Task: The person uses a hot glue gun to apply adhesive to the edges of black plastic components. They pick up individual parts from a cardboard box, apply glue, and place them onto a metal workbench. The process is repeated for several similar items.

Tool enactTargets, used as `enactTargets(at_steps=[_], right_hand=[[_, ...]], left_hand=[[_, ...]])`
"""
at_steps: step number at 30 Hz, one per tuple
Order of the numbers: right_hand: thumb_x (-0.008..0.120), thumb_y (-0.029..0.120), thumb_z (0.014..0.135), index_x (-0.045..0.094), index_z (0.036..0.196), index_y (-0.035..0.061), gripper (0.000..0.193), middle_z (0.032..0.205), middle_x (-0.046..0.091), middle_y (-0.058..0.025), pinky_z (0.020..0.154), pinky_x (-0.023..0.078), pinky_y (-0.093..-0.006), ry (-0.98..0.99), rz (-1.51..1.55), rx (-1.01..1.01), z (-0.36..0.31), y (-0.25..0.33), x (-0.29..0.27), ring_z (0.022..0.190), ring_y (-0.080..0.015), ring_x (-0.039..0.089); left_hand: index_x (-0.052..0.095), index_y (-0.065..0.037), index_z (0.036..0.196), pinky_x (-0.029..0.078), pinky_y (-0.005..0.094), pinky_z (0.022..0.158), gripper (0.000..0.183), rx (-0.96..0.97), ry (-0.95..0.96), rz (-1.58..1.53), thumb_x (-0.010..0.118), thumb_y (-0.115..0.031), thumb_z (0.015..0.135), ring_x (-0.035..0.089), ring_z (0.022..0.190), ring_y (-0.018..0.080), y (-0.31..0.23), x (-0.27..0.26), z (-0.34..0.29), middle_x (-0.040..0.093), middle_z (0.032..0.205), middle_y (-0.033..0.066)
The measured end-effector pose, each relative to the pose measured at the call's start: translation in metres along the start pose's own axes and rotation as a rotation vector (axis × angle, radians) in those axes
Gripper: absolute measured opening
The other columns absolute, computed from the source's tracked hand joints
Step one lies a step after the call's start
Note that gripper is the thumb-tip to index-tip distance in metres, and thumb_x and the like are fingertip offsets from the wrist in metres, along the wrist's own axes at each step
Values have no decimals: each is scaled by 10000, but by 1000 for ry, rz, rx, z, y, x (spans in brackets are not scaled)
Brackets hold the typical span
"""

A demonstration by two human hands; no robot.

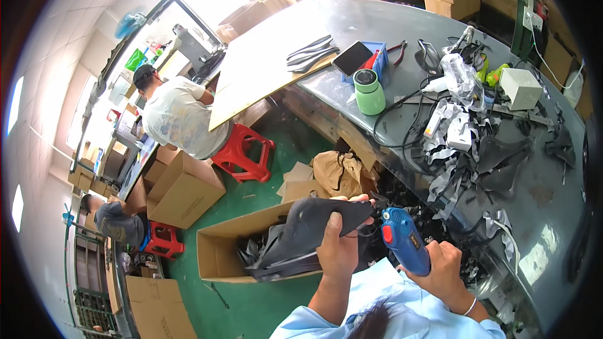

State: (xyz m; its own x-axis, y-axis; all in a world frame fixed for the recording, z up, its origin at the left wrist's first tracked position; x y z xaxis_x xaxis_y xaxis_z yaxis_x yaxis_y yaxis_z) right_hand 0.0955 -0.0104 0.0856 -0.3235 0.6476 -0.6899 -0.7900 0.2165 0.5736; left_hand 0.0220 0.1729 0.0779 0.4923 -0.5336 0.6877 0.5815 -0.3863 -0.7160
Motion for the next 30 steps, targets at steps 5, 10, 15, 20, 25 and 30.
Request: enactTargets(at_steps=[5,10,15,20,25,30], right_hand=[[784,206,582,458,689,62,372,537,498,-69,507,387,-342,29,-15,-8,-4,-1,4,456,-243,504],[779,207,591,454,684,63,368,531,492,-68,510,383,-346,26,-24,-36,-5,0,8,451,-244,500],[774,203,596,446,675,65,364,534,499,-69,508,385,-346,42,-15,-31,-2,3,6,461,-243,518],[771,195,594,447,669,66,357,523,498,-68,499,384,-342,44,6,-20,-3,1,4,453,-242,521],[771,188,587,444,660,69,356,518,494,-68,487,379,-337,25,23,-50,-3,4,4,438,-241,509],[772,197,594,436,654,71,364,507,487,-67,461,369,-334,48,65,-60,1,10,3,422,-240,499]], left_hand=[[515,35,1087,554,381,719,298,-23,-22,150,493,-189,892,629,932,297,-8,1,3,606,1013,218],[520,38,1092,532,390,782,282,-36,-18,224,542,-119,859,613,952,282,-14,2,2,601,989,185],[512,31,1128,444,419,924,308,-3,26,388,552,-113,859,564,1046,265,-11,1,2,585,1064,168],[479,22,1181,418,414,956,358,79,124,63,558,-120,861,554,1062,266,-15,-18,0,550,1141,153],[518,15,1129,421,336,944,302,158,17,165,593,-65,848,559,1015,194,-30,-11,-5,560,1089,110],[501,34,1143,458,383,909,338,127,-32,264,575,-44,823,577,1003,231,-20,-17,-8,562,1101,151]])
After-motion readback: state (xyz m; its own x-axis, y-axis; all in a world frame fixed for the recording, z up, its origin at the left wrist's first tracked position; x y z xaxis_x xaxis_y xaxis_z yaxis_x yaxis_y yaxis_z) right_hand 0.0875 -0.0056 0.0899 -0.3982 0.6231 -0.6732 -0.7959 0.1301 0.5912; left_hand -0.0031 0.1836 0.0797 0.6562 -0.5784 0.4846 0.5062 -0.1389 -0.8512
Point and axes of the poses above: each hand's wrist, its own z-axis towards the middle knuckle, its own x-axis out of the palm, y = z × x, the point moved 10 cm from there along z, towards the middle knuckle
